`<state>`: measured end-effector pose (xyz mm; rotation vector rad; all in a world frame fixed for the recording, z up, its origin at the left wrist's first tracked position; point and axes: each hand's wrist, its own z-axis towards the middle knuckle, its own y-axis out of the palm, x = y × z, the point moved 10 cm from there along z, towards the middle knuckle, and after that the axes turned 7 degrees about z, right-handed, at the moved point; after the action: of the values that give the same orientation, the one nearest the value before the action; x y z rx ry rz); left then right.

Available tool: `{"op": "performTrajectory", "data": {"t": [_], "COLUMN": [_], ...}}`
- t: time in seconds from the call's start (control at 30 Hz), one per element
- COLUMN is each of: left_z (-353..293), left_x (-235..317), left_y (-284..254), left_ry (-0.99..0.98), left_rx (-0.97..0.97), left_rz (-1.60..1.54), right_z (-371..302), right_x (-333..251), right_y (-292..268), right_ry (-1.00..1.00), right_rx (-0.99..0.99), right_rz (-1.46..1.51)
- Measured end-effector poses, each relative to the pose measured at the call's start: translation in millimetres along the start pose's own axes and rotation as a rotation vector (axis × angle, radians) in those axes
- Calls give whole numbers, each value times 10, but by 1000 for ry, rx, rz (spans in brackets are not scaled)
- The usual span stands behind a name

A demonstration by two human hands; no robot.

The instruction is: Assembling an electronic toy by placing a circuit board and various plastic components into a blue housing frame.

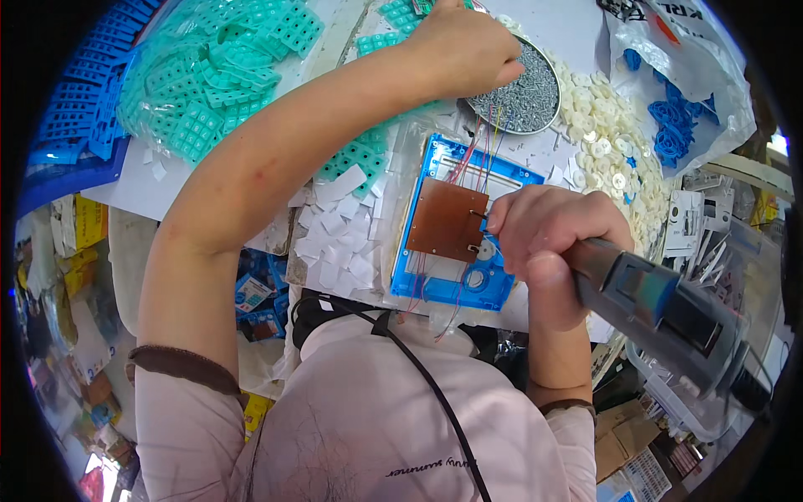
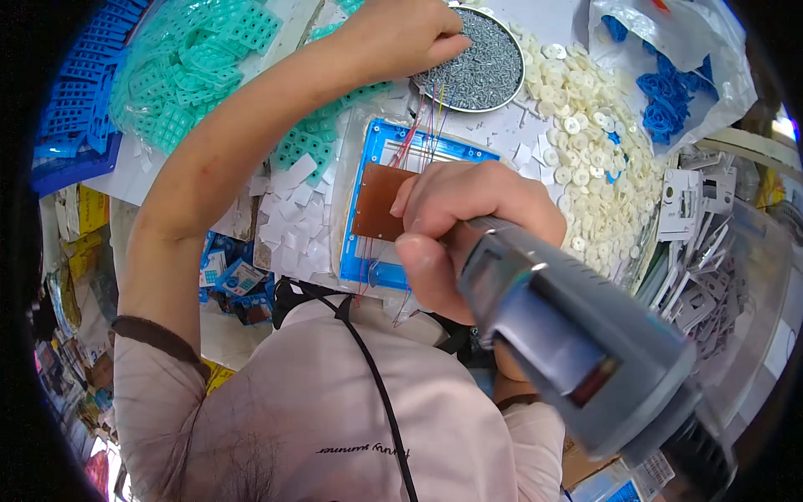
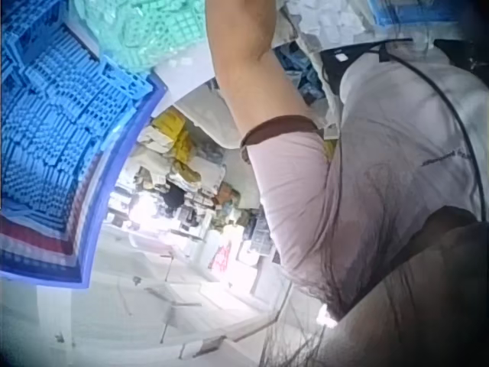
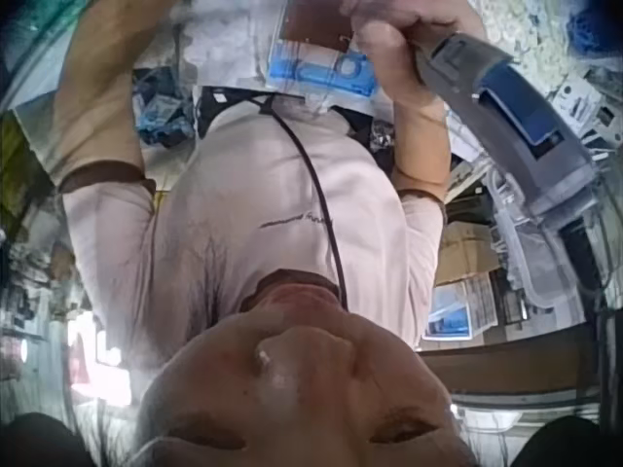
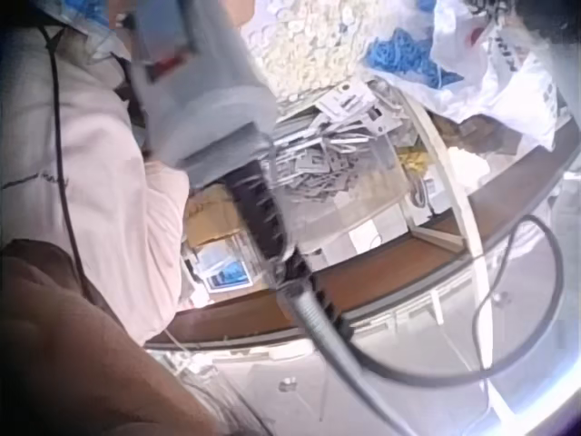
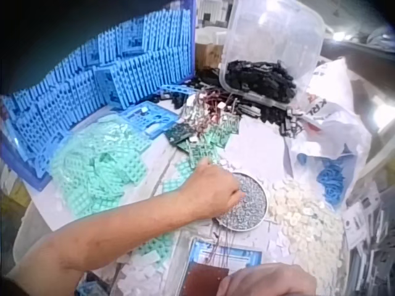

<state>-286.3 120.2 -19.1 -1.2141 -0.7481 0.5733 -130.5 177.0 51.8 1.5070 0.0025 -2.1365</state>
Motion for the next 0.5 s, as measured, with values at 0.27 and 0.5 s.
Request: {"op": "performTrajectory", "data": {"t": [0.27, 0.5], "left_z": [-1145, -1685], "left_x": [444, 582], "left_y": [-489, -274], "left_ry": [145, -34], "left_rx": [177, 116], "left_rz": [-249, -562], "right_z": [8, 192], "right_x": [10, -312], "right_y": [-54, 192], "right_ry": [-13, 26], "right_rx": [15, -118], "right_rz": [9, 150]}}
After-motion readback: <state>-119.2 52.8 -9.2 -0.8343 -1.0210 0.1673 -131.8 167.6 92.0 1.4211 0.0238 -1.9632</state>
